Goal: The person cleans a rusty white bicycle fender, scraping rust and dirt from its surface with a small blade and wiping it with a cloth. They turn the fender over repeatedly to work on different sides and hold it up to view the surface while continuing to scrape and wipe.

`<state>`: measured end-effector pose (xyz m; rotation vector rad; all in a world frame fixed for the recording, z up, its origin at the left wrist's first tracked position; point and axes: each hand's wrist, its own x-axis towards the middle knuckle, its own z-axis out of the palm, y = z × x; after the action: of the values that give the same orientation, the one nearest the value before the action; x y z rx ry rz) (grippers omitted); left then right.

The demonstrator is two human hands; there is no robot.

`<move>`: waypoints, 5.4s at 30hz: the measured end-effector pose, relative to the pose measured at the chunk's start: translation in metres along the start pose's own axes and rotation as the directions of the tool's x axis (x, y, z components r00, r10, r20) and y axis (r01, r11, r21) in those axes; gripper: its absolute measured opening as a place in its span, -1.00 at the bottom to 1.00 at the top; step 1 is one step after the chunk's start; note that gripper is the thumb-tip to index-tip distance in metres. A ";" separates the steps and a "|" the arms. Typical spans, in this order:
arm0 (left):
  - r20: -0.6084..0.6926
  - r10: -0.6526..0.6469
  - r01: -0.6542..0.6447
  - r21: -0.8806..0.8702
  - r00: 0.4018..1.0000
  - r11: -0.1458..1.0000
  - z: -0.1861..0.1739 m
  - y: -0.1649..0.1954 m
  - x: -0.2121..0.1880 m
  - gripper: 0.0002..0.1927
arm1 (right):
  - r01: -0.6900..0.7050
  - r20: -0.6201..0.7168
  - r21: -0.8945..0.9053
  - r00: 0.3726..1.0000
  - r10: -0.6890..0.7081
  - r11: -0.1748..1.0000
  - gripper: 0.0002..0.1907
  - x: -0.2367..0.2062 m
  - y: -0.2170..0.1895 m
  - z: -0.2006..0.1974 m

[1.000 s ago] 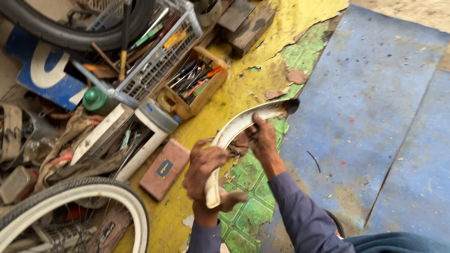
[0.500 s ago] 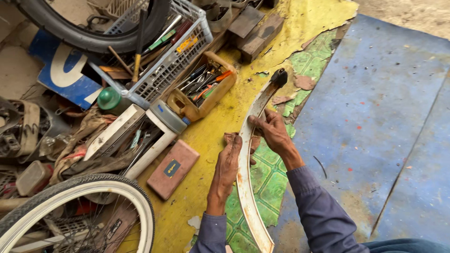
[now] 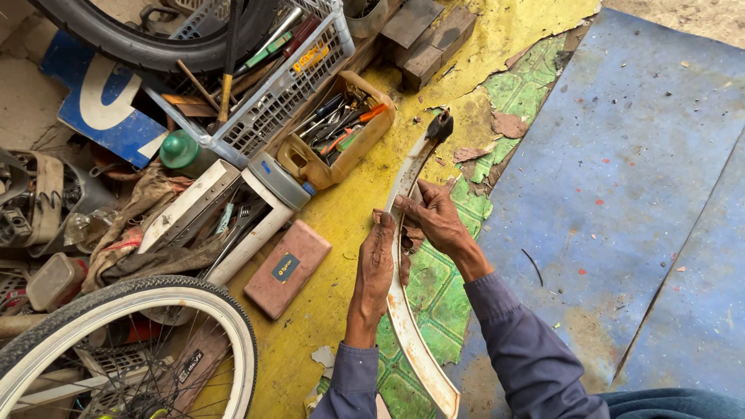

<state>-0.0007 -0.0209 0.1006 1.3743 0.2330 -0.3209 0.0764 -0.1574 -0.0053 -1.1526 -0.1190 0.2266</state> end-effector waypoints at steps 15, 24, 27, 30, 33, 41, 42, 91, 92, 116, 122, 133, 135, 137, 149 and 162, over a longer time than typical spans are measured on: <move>-0.036 0.002 -0.006 -0.121 0.999 0.993 0.001 -0.012 0.003 -0.42 | 0.021 0.067 0.040 0.997 -0.024 0.999 -0.73 -0.002 0.004 0.006; -0.153 -0.056 0.029 -0.176 0.987 0.984 -0.018 -0.032 0.017 -0.33 | -0.010 -0.189 -0.129 0.982 -0.015 0.992 -0.52 -0.008 0.018 0.004; -0.188 -0.082 0.046 -0.186 0.979 0.981 -0.024 -0.030 0.019 -0.33 | 0.071 -0.308 -0.330 0.934 -0.178 0.941 -0.65 -0.009 0.004 0.012; -0.159 -0.116 0.078 -0.231 0.980 0.970 -0.024 -0.026 0.016 -0.30 | 0.137 -0.254 -0.563 0.910 -0.328 0.815 -0.66 -0.006 -0.016 0.027; -0.112 -0.178 0.133 -0.325 0.978 0.936 -0.021 -0.019 0.013 -0.31 | 0.183 -0.161 -0.759 0.878 -0.452 0.625 -0.73 0.001 -0.034 0.037; -0.091 -0.158 0.132 -0.247 0.983 0.960 -0.010 -0.015 0.012 -0.26 | 0.331 0.218 -0.942 0.725 -0.653 0.053 -0.64 0.021 -0.058 0.035; -0.108 -0.149 0.124 -0.204 0.983 0.971 -0.010 -0.017 0.012 -0.25 | 0.333 0.195 -0.936 0.762 -0.618 0.116 -0.66 0.019 -0.057 0.037; 0.098 0.064 -0.002 -0.535 0.993 0.845 -0.020 -0.053 0.037 -0.20 | 0.551 0.524 -0.834 0.808 -0.271 0.032 -0.79 -0.015 -0.084 0.056; 0.040 0.033 -0.008 -0.506 0.999 0.862 -0.020 -0.053 0.038 -0.23 | 0.532 0.511 -0.844 0.834 -0.208 0.061 -0.79 -0.013 -0.085 0.055; 0.073 0.141 -0.082 -0.526 0.987 0.847 -0.020 -0.057 0.033 -0.26 | 0.570 0.520 -0.814 0.801 -0.295 0.113 -0.80 -0.011 -0.104 0.062; 0.093 0.104 -0.044 -0.498 0.990 0.866 -0.024 -0.070 0.044 -0.24 | 0.568 0.540 -0.820 0.808 -0.237 0.069 -0.88 -0.011 -0.103 0.066; -0.204 0.566 -0.527 0.215 0.799 0.822 -0.009 -0.066 0.042 -0.16 | 0.428 0.440 -0.898 0.870 -0.224 -0.101 -0.87 -0.007 -0.106 0.059; -0.240 0.496 -0.458 0.198 0.835 0.867 -0.006 -0.062 0.041 -0.16 | 0.561 0.554 -0.824 0.769 -0.320 -0.080 -0.69 -0.004 -0.104 0.056; -0.279 0.322 -0.302 0.114 0.905 0.947 -0.003 -0.057 0.039 -0.17 | 0.573 0.557 -0.816 0.749 -0.360 -0.070 -0.62 0.002 -0.102 0.052; -0.281 -0.126 0.089 -0.139 0.951 0.986 0.022 -0.023 0.015 -0.33 | 0.448 0.449 -0.888 0.797 -0.404 -0.103 -0.60 0.024 -0.112 0.030; -0.302 0.185 -0.174 0.065 0.935 0.983 0.021 -0.055 0.027 -0.25 | 0.456 0.441 -0.889 0.838 -0.322 -0.032 -0.64 0.022 -0.104 0.021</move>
<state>0.0048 -0.0527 0.0448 1.4683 0.3570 0.0444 0.1057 -0.1734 0.0979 -2.4728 -0.8303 -0.4595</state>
